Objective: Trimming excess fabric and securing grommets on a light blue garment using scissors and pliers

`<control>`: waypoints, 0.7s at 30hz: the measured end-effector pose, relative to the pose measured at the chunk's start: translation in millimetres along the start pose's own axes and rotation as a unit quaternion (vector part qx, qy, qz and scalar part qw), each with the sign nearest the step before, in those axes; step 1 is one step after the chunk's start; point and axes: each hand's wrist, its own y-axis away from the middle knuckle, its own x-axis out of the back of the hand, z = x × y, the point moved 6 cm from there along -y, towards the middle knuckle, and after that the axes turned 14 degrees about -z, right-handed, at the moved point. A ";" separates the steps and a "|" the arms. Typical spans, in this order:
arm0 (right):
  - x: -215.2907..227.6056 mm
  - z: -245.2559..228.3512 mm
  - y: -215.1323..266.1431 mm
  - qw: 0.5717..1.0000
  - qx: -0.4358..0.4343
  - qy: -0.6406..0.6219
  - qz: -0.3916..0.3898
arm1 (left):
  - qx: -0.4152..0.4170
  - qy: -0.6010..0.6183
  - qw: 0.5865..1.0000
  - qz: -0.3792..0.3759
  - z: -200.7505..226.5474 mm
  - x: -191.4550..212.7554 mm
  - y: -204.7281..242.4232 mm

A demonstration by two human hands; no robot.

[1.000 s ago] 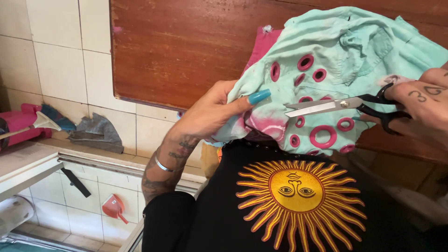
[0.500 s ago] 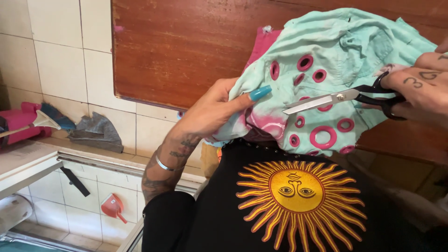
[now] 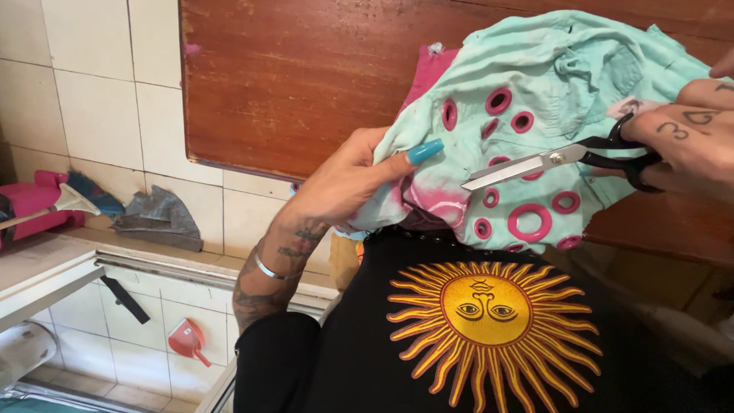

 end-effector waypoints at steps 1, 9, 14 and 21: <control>14.3 -3.7 1.5 1.000 -0.001 0.000 0.000 | 0.000 0.000 1.000 -0.001 0.3 -0.8 -0.4; 28.8 -10.2 7.7 0.985 0.112 0.124 0.033 | 0.028 0.016 0.999 0.013 1.5 -1.7 -0.1; 40.4 -29.3 13.6 0.989 0.084 -0.039 0.118 | 0.029 0.034 0.999 0.024 4.5 -4.9 0.6; 30.3 -45.4 27.8 0.992 -0.044 -0.105 0.055 | -0.014 0.028 0.999 0.008 -4.6 -1.6 -4.3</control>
